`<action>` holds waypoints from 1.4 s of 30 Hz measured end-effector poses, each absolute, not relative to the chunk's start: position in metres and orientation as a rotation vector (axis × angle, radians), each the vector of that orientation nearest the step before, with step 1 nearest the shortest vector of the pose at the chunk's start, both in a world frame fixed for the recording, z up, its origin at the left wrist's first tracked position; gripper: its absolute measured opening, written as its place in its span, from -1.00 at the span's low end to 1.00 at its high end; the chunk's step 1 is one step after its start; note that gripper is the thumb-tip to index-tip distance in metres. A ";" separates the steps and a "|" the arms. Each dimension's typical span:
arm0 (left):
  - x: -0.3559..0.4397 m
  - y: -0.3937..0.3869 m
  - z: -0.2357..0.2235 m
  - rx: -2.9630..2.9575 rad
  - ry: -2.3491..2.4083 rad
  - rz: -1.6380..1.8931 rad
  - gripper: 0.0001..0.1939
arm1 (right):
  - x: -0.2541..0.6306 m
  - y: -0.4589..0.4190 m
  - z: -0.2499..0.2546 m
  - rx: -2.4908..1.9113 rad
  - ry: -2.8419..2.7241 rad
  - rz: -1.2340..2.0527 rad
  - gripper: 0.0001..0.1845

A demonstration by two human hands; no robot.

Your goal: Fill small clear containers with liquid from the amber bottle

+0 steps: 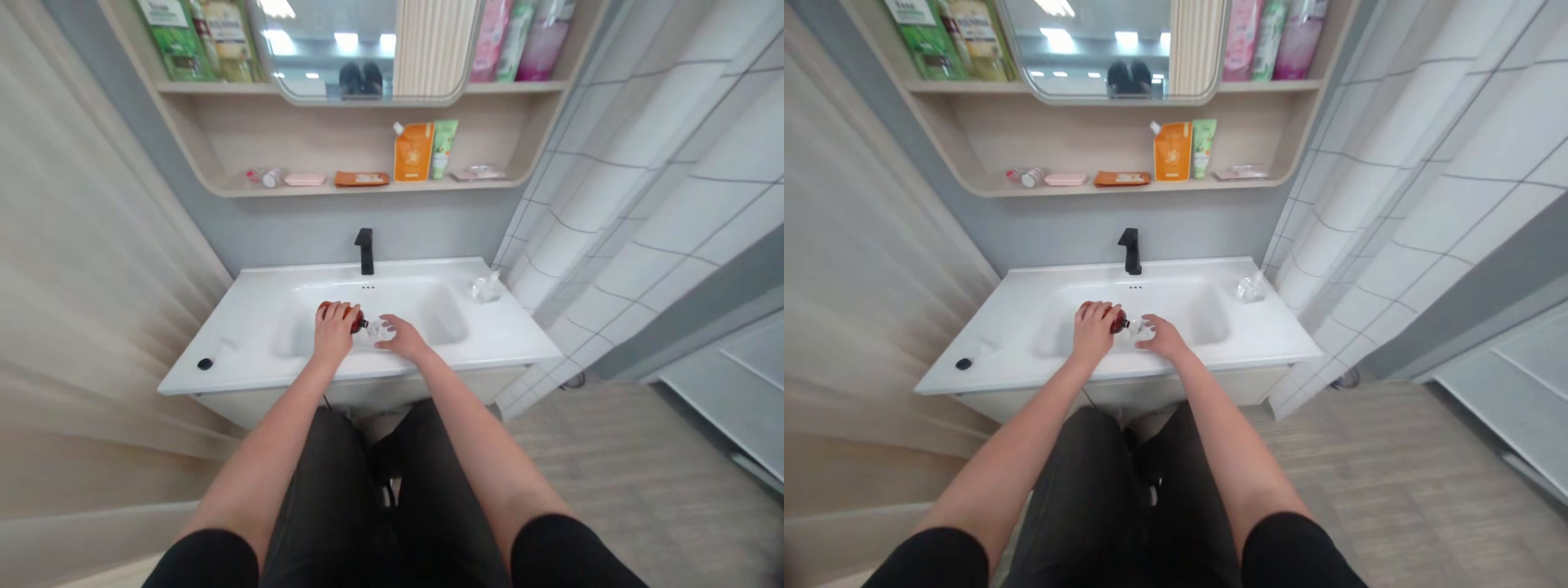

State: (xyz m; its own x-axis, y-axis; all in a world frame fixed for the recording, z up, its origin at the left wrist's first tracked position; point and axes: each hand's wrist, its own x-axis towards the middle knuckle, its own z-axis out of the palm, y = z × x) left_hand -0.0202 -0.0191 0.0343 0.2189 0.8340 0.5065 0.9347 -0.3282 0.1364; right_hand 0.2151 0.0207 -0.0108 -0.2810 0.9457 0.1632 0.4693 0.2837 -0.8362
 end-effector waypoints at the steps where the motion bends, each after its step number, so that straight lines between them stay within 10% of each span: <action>1: -0.020 -0.019 0.034 -2.294 -1.687 -0.756 -0.33 | 0.215 0.021 -0.011 -1.273 -1.875 0.896 -0.07; 42: -0.019 -0.020 0.032 -2.235 -1.629 -0.700 -0.33 | 0.213 0.011 0.003 -1.293 -1.901 0.873 -0.11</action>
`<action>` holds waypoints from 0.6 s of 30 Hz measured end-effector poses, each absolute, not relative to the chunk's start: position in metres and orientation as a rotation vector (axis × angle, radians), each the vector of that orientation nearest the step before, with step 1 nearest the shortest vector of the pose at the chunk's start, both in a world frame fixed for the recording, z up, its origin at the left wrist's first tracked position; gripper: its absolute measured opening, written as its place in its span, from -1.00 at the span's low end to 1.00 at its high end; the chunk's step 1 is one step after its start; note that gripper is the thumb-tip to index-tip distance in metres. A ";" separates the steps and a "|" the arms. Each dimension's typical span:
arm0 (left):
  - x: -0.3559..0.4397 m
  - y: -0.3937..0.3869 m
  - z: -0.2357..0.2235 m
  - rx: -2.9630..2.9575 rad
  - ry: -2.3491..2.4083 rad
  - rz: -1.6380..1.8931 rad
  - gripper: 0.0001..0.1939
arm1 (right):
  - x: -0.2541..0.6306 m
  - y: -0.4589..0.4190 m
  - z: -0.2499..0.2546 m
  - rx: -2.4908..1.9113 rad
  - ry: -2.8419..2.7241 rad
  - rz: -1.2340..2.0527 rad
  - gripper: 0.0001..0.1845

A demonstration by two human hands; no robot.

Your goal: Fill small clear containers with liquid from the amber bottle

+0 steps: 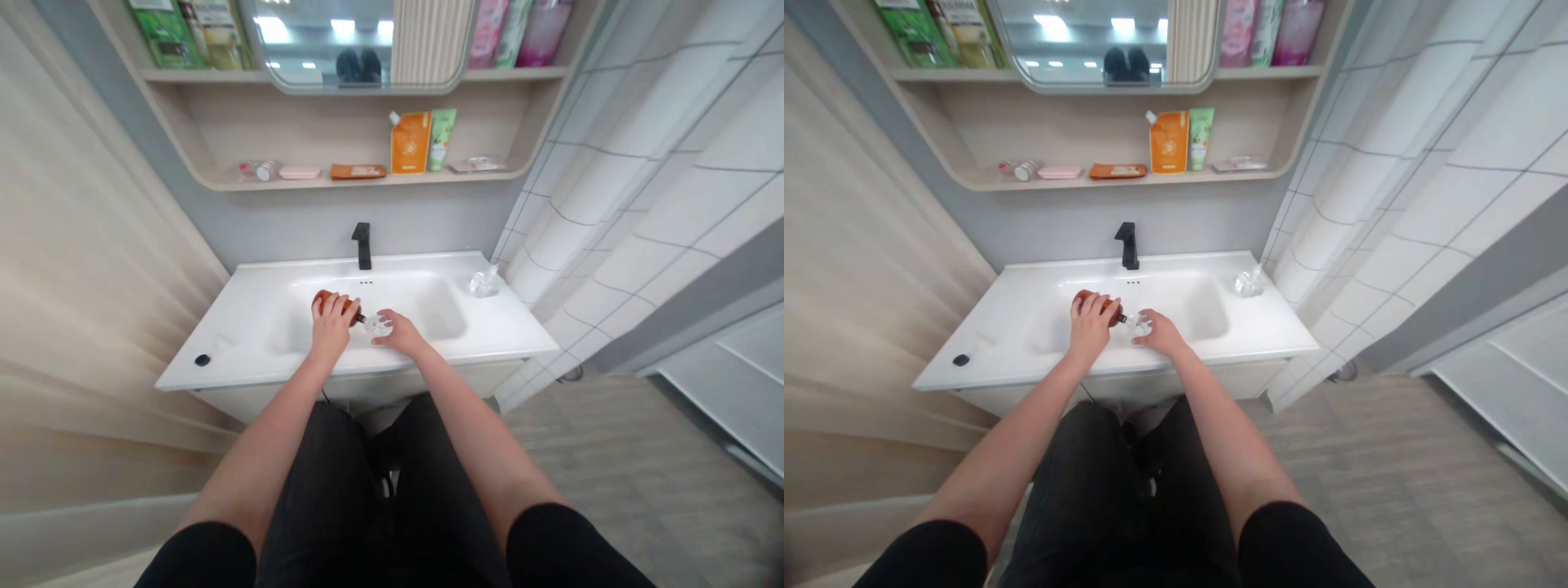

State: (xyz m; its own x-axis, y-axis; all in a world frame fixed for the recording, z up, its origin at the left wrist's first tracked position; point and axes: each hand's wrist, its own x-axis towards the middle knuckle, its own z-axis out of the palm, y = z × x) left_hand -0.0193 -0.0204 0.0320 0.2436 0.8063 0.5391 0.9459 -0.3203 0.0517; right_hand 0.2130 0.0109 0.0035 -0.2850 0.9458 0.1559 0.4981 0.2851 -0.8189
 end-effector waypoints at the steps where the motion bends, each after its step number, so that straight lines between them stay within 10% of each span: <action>1: -0.019 -0.020 0.032 -2.236 -1.629 -0.703 -0.33 | 0.213 0.011 0.003 -1.289 -1.904 0.871 -0.11; 18: -0.017 -0.021 0.033 -2.232 -1.611 -0.712 -0.32 | 0.214 0.015 -0.004 -1.220 -1.914 0.845 -0.14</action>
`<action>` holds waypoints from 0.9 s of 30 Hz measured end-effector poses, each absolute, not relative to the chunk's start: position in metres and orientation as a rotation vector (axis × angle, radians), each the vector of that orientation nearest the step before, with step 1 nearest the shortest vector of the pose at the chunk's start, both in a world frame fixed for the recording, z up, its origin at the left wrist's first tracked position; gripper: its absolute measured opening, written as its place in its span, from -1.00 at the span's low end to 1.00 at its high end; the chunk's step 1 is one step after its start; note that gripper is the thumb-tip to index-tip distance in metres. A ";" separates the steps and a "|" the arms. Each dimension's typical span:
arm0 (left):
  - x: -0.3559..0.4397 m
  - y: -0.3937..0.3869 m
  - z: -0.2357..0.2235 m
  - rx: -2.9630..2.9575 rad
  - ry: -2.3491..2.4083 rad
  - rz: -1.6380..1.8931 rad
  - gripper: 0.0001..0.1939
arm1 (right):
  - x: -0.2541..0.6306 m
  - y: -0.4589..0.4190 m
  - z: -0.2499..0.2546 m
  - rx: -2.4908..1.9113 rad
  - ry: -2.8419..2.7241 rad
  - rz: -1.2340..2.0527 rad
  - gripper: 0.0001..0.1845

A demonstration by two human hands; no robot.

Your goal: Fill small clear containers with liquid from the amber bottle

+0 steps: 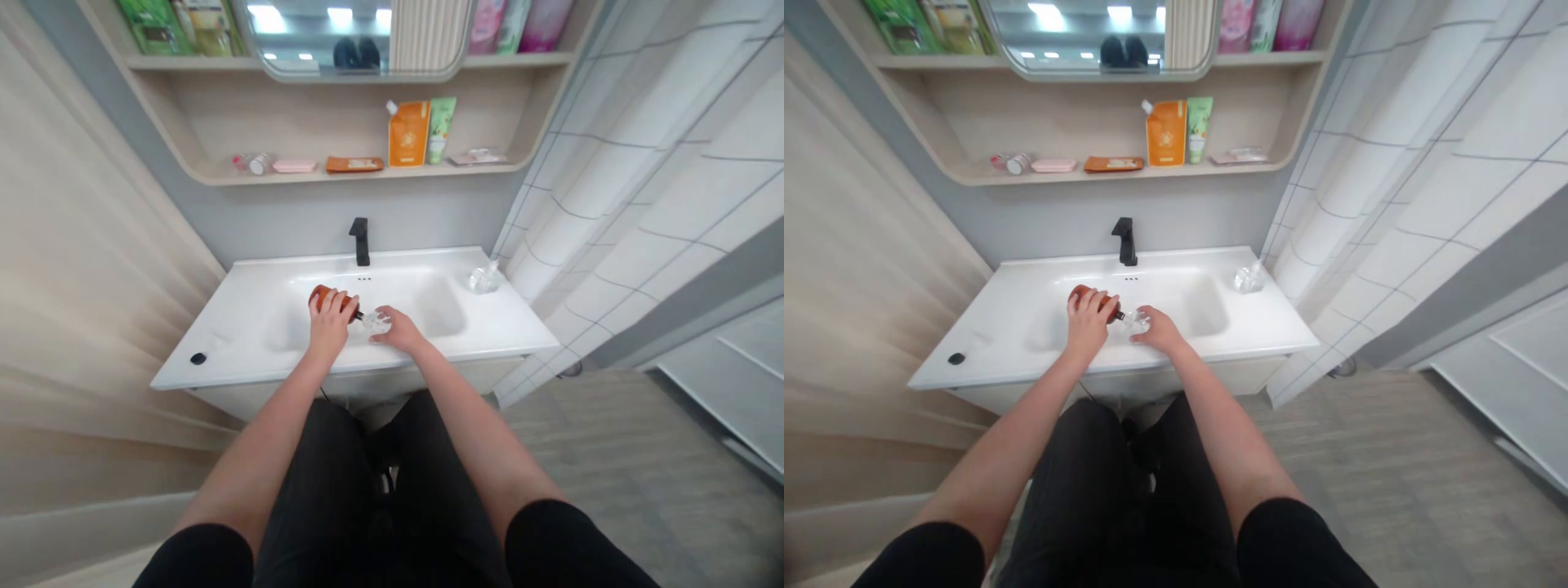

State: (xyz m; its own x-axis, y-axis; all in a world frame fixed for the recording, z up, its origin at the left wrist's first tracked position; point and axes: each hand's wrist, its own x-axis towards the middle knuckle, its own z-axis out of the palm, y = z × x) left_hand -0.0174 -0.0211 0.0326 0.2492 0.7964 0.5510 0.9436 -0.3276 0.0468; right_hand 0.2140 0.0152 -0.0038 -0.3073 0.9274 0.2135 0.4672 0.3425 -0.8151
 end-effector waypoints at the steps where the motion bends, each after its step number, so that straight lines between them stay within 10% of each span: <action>1: -0.017 -0.021 0.033 -2.229 -1.609 -0.711 -0.33 | 0.214 0.015 -0.004 -1.221 -1.913 0.840 -0.14; 27: -0.015 -0.023 0.036 -2.260 -1.636 -0.709 -0.32 | 0.214 0.011 0.004 -1.272 -1.916 0.834 -0.12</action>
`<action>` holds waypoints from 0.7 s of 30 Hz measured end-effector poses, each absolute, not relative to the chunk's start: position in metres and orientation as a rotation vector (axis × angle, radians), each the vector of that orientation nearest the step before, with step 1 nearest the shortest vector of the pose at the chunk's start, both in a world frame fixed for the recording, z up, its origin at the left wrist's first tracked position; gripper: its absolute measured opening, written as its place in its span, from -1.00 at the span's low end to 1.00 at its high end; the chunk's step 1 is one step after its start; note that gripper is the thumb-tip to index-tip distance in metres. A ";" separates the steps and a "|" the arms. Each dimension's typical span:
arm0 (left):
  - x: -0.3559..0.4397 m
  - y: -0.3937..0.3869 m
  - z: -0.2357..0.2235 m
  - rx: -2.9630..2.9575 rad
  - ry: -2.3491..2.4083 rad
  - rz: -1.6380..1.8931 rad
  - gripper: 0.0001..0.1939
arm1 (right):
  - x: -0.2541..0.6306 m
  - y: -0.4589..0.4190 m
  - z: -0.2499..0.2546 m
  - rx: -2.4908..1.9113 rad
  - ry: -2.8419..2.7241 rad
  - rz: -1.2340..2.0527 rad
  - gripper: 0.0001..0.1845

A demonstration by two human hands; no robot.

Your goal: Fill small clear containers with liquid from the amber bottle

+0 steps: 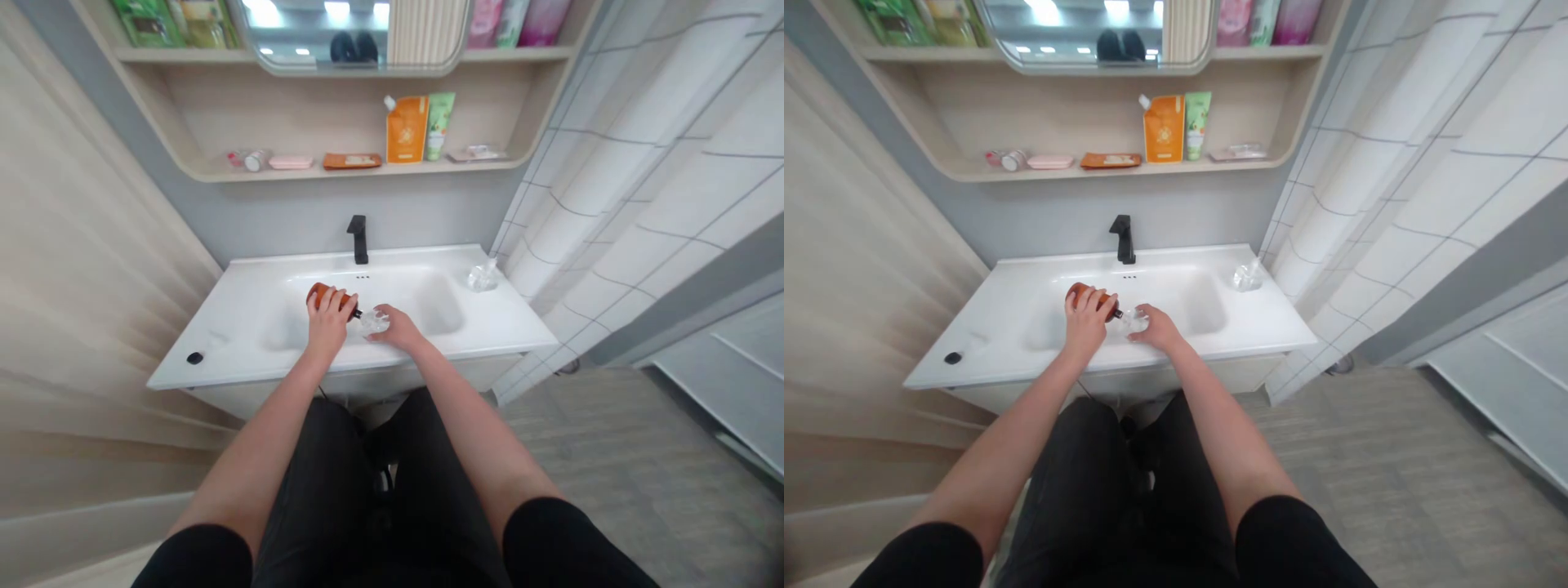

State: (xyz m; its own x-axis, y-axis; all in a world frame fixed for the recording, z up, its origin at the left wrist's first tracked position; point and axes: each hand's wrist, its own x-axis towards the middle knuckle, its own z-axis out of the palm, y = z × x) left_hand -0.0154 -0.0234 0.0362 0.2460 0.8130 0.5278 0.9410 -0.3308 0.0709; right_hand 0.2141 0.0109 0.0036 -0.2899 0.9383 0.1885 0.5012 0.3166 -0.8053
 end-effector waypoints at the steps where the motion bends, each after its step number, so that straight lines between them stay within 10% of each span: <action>1: -0.015 -0.024 0.037 -2.259 -1.635 -0.705 -0.32 | 0.214 0.011 0.004 -1.274 -1.915 0.831 -0.13; 21: -0.016 -0.021 0.035 -2.269 -1.599 -0.703 -0.34 | 0.213 0.011 0.002 -1.256 -1.939 0.780 -0.13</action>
